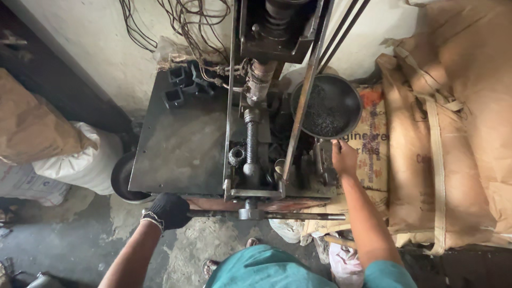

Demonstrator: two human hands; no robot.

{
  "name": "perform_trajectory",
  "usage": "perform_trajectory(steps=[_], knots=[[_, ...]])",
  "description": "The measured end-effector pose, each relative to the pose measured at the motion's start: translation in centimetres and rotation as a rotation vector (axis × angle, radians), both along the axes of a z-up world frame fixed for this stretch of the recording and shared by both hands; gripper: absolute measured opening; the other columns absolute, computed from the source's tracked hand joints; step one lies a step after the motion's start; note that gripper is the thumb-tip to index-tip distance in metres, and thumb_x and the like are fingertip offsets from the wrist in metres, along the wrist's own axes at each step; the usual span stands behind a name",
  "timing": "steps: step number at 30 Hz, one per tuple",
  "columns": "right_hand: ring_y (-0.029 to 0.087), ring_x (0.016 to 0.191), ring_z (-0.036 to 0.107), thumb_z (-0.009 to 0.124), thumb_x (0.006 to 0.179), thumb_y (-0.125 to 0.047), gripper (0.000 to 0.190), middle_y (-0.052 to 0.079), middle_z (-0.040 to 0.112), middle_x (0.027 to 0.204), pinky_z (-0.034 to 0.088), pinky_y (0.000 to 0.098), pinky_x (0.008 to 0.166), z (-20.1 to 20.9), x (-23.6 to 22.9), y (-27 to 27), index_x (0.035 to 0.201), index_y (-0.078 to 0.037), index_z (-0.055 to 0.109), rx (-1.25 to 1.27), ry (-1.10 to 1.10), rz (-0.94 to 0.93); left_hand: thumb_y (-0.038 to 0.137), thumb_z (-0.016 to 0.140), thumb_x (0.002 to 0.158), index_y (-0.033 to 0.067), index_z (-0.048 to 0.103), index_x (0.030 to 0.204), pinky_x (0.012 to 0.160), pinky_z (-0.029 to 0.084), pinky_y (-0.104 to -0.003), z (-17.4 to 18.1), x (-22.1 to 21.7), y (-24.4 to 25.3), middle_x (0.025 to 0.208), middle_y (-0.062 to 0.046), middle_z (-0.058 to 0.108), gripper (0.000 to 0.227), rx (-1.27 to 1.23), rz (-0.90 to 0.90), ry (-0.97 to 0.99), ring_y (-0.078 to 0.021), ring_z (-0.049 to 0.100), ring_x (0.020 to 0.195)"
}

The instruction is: The person operates a manual press machine in a workshop. They repeatedly place small metal pieces into the press, activate the lever to compress them, and then remove the formed pieces, placing them on the machine's surface.

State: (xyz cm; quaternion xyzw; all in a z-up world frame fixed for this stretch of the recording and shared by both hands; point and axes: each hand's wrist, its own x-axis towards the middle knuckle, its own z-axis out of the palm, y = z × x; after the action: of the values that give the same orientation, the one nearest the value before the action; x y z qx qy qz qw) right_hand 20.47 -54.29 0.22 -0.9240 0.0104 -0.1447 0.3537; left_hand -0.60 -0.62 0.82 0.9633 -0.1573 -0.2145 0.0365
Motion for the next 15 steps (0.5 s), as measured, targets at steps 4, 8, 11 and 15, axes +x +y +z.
perform_trajectory(steps=[4,8,11,15], knots=[[0.032,0.078,0.072,0.051,0.108,-0.026,0.033,0.021,0.074,0.088,0.054,0.0427,0.075,1.5,-0.2,0.7,0.119,-0.006,0.074,-0.027,0.064,-0.002,0.035,0.069,0.075,0.0171,0.078,0.073,0.073,0.058,-0.046,-0.7,0.4,0.4,0.076,-0.013,0.073,0.021,0.025,-0.031,0.067,-0.0342,0.072,0.076],[0.029,0.064,0.069,0.046,0.109,-0.029,0.037,0.019,0.07,0.075,0.054,0.0451,0.067,2.1,-0.8,0.7,0.126,-0.009,0.072,-0.045,0.142,-0.066,0.034,0.07,0.071,0.0159,0.076,0.066,0.069,0.057,-0.048,-1.8,0.2,0.8,0.071,-0.012,0.071,0.02,-0.085,-0.039,0.0,-0.0356,0.071,0.071],[0.028,0.066,0.07,0.044,0.108,-0.029,0.039,0.019,0.071,0.082,0.055,0.0449,0.066,0.9,-1.3,0.6,0.128,-0.006,0.069,-0.023,-0.03,-0.081,0.037,0.072,0.07,0.0175,0.075,0.069,0.068,0.056,-0.05,-2.3,0.1,1.2,0.068,-0.012,0.071,0.02,-0.132,-0.031,0.022,-0.0367,0.071,0.069],[0.032,0.082,0.069,0.042,0.116,-0.029,0.039,0.022,0.072,0.101,0.055,0.0453,0.074,-0.8,-0.9,-0.6,0.132,-0.003,0.066,-0.13,-0.202,-0.019,0.038,0.074,0.066,0.0173,0.077,0.069,0.067,0.056,-0.052,-2.7,0.1,1.6,0.072,-0.013,0.072,0.021,-0.213,-0.013,-0.028,-0.0387,0.07,0.069]])
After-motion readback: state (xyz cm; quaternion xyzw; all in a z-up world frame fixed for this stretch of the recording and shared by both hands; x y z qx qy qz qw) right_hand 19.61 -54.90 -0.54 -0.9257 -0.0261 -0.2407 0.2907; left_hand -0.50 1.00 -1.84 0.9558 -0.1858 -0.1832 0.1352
